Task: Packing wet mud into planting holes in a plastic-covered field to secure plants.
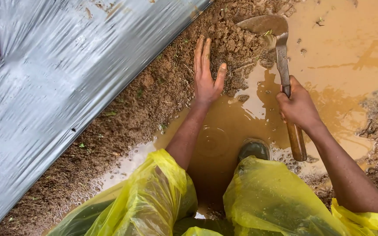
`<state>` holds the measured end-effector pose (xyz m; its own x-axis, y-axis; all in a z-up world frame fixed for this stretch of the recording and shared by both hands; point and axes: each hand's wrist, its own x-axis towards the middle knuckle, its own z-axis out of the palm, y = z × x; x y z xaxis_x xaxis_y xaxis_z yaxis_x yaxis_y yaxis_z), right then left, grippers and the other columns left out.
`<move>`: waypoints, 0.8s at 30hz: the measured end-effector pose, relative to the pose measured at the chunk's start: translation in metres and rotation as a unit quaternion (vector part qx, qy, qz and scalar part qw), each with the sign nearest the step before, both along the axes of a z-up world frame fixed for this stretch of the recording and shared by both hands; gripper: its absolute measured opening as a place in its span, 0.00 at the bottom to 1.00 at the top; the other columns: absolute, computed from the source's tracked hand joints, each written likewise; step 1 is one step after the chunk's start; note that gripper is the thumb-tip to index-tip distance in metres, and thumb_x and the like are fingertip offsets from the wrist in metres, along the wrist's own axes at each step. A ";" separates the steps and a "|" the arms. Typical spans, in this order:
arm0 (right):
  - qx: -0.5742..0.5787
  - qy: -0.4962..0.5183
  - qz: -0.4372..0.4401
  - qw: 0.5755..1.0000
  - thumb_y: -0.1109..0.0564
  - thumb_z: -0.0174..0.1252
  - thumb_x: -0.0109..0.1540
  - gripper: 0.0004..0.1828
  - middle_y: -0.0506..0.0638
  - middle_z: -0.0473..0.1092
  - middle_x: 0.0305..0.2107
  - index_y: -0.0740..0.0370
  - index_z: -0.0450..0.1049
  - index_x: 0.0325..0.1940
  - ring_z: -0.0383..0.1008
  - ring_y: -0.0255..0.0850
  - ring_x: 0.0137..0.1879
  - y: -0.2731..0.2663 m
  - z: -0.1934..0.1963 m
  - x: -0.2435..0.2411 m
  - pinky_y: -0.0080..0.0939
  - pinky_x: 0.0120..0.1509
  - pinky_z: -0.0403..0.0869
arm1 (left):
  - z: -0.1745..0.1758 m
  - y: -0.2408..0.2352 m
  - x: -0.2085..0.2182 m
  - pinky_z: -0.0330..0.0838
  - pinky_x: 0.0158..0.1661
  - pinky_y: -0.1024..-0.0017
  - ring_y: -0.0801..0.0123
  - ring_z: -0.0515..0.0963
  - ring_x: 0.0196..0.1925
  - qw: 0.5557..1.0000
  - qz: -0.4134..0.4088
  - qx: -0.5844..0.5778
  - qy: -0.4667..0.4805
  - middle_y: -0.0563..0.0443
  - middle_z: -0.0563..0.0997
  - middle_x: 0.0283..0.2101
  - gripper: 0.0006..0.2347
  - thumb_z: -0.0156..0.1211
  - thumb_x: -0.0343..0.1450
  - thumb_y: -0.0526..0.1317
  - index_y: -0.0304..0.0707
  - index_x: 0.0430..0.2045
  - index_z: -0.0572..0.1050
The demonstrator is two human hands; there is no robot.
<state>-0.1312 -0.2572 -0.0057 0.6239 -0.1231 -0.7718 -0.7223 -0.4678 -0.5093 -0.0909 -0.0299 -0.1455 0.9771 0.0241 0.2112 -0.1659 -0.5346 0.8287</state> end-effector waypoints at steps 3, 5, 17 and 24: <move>-0.105 -0.085 0.088 0.987 0.59 0.48 0.69 0.05 0.54 0.59 0.22 0.61 0.63 0.48 0.56 0.45 0.24 -0.023 0.001 0.007 0.49 0.29 0.60 | 0.021 0.002 -0.003 0.53 0.77 0.34 0.51 0.53 0.83 0.999 -0.006 -0.039 0.029 0.44 0.47 0.81 0.29 0.37 0.81 0.60 0.49 0.76 0.46; -0.065 -0.145 -0.010 0.987 0.63 0.45 0.67 0.04 0.52 0.56 0.20 0.59 0.58 0.45 0.58 0.43 0.21 -0.021 -0.013 0.009 0.47 0.25 0.61 | 0.017 0.001 -0.003 0.53 0.77 0.36 0.52 0.53 0.83 0.999 -0.004 -0.040 0.023 0.44 0.48 0.81 0.29 0.37 0.81 0.60 0.50 0.76 0.47; 0.168 -0.071 -0.109 0.977 0.66 0.38 0.66 0.04 0.51 0.56 0.17 0.64 0.58 0.43 0.59 0.40 0.17 0.032 -0.035 -0.024 0.44 0.17 0.64 | -0.012 0.000 -0.004 0.35 0.75 0.36 0.46 0.41 0.83 0.996 0.023 0.010 -0.087 0.37 0.45 0.79 0.29 0.41 0.79 0.54 0.45 0.76 0.49; 0.014 -0.219 -0.043 0.975 0.72 0.46 0.66 0.05 0.60 0.62 0.17 0.66 0.64 0.42 0.66 0.48 0.17 -0.021 -0.061 -0.022 0.48 0.17 0.66 | -0.006 -0.004 -0.004 0.37 0.76 0.36 0.49 0.42 0.84 0.995 0.032 0.004 -0.091 0.41 0.44 0.80 0.28 0.41 0.80 0.54 0.50 0.77 0.49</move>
